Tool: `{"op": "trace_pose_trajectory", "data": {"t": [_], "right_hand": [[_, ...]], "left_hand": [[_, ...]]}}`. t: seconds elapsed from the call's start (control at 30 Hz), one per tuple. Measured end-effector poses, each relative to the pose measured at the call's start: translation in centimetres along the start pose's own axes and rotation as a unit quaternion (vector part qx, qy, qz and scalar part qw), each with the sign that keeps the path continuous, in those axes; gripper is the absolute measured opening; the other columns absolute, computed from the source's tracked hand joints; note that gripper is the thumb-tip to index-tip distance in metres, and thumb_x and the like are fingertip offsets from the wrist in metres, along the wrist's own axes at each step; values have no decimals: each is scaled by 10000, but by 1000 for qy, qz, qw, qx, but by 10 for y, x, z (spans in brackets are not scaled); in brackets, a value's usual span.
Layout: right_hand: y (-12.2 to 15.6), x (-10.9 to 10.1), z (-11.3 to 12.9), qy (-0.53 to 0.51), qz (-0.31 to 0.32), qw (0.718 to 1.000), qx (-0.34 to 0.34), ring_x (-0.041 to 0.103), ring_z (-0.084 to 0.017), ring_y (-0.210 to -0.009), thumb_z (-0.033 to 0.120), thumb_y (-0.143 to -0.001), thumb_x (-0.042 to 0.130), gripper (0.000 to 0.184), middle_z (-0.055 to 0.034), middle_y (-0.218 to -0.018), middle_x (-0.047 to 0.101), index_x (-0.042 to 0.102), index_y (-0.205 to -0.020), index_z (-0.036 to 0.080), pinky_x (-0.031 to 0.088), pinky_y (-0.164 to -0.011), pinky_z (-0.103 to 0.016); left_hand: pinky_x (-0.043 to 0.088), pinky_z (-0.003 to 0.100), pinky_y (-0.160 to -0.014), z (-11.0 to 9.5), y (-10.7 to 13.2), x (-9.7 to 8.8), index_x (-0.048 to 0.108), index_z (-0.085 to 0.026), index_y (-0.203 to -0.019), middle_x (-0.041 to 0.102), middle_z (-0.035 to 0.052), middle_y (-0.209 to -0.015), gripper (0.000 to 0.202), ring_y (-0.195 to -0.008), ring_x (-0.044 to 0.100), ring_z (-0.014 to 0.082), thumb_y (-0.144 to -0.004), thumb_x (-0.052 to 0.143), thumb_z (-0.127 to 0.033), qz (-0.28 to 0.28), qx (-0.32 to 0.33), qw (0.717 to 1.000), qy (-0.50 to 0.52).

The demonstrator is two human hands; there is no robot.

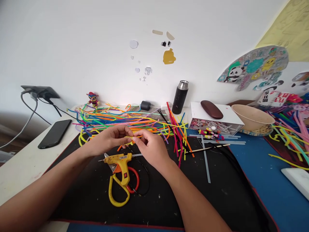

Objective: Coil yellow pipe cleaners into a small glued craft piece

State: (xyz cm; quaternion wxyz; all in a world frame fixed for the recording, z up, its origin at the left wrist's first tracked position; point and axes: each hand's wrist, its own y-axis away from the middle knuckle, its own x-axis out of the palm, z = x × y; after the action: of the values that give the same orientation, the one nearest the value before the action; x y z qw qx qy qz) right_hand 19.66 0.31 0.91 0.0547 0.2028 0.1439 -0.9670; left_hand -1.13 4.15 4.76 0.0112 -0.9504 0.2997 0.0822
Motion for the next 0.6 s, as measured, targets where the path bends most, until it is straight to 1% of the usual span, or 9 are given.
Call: {"op": "trace_pose_trajectory", "data": {"t": [0.13,0.2,0.3,0.47,0.6], "right_hand": [[1,0,0,17,2,1000,-16,478,-136,-567,367,-984,663,192,50,-632,534,764,-1049,217,351,-563,-274],[1,0,-1,25,3,999,-20,479,-134,-560,360,-976,673,182,49,-632,547,763,-1041,215,348,-555,-274],[1,0,-1,38,5,999,-21,474,-133,-539,353,-974,674,167,48,-619,562,763,-1018,219,331,-537,-276],[0,0,0,54,13,998,-25,477,-134,-533,329,-983,653,157,36,-631,602,759,-971,215,309,-522,-276],[0,0,-1,72,18,997,-31,487,-137,-545,303,-997,618,178,27,-645,618,747,-911,215,304,-522,-275]], "left_hand": [[510,256,-619,5,-1,-3,670,-184,-931,689,16,-792,288,-658,617,143,-843,813,-417,11,-26,1000,-11],[509,260,-645,5,-1,-4,647,-180,-952,685,12,-818,298,-681,613,138,-857,798,-419,16,-34,999,-15],[511,267,-668,2,0,-3,621,-185,-932,674,4,-827,305,-709,614,140,-853,794,-424,20,-39,999,-21],[497,255,-646,0,0,-1,609,-190,-914,658,-13,-811,307,-695,598,132,-840,801,-418,31,-42,998,-35],[476,246,-626,4,0,-1,624,-182,-934,653,-16,-785,251,-671,584,127,-873,760,-383,37,-45,996,-69]]}}
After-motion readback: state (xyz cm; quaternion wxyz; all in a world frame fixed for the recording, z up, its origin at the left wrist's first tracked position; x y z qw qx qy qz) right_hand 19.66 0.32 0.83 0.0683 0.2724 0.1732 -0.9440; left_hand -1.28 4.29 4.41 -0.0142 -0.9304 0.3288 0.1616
